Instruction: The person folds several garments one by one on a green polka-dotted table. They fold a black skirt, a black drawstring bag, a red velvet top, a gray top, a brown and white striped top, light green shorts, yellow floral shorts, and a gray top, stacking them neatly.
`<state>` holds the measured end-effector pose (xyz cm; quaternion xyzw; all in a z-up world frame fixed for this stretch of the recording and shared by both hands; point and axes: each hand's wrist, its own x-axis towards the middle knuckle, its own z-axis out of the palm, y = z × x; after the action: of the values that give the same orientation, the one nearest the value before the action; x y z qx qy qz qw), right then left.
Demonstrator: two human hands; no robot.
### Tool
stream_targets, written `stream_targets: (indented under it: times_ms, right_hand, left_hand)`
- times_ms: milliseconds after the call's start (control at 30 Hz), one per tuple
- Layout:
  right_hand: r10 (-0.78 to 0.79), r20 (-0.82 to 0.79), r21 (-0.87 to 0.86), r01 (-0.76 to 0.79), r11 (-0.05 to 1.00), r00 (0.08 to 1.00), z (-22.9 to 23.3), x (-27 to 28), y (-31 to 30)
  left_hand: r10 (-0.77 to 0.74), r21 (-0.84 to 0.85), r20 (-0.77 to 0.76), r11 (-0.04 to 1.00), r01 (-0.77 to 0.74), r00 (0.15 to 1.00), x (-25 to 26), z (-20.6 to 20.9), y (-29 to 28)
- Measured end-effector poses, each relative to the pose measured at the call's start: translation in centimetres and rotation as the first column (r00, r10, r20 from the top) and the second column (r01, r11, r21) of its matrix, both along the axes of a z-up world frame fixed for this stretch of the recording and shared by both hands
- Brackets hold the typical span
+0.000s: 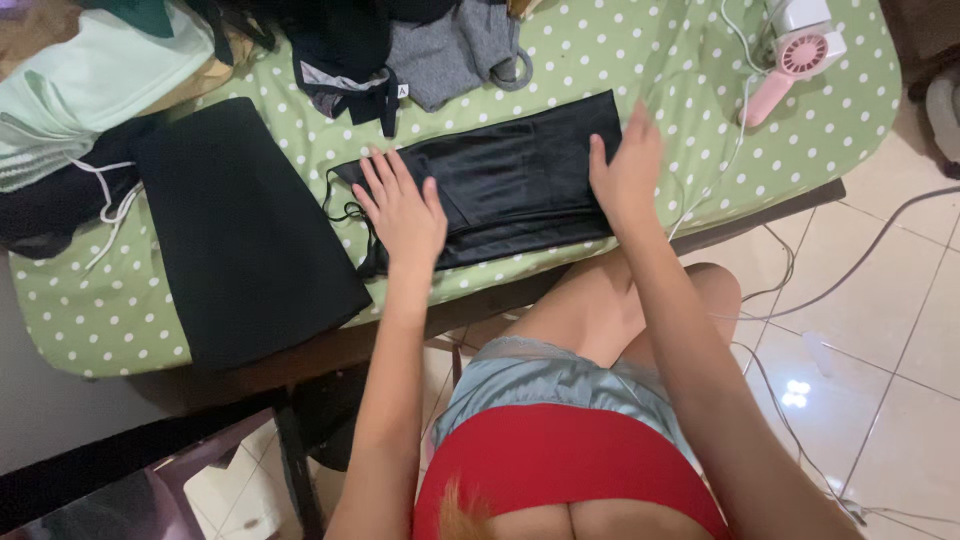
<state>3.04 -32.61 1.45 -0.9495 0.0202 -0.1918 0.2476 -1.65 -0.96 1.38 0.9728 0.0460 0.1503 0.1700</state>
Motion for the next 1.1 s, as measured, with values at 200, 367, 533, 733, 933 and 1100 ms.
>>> stream_targets:
  times_ms: [200, 367, 533, 733, 933, 1100]
  right_hand:
    - [-0.206, -0.392, -0.02, 0.216, 0.976, 0.896, 0.5, -0.6, 0.2]
    - [-0.058, -0.449, 0.116, 0.122, 0.986, 0.892, 0.2, 0.5, -0.8]
    - [0.253, -0.4, 0.852, 0.257, 0.456, 0.881, -0.9, 0.5, -1.6]
    - [0.281, -0.301, 0.934, 0.222, 0.282, 0.911, 1.0, 2.3, -7.3]
    - [0.191, -0.258, 0.898, 0.162, 0.409, 0.947, 3.0, 2.5, -13.4]
    - [0.164, -0.208, 0.892, 0.118, 0.437, 0.964, 4.2, 1.8, -12.8]
  left_hand:
    - [-0.25, -0.078, -0.066, 0.966, 0.245, 0.966, -6.0, 1.7, -6.2]
    - [-0.286, -0.158, -0.082, 0.95, 0.271, 0.955, -8.4, 1.3, -7.1]
    - [-0.298, -0.17, -0.068, 0.944, 0.283, 0.952, -8.4, 0.6, -6.1]
    - [-0.229, -0.115, -0.034, 0.968, 0.224, 0.973, -8.7, 1.0, -4.8]
    - [-0.116, -0.069, -0.159, 0.992, 0.106, 0.98, -7.9, 2.6, -1.9]
    - [0.032, -0.087, -0.218, 0.995, -0.052, 0.975, -7.4, 3.2, -0.4]
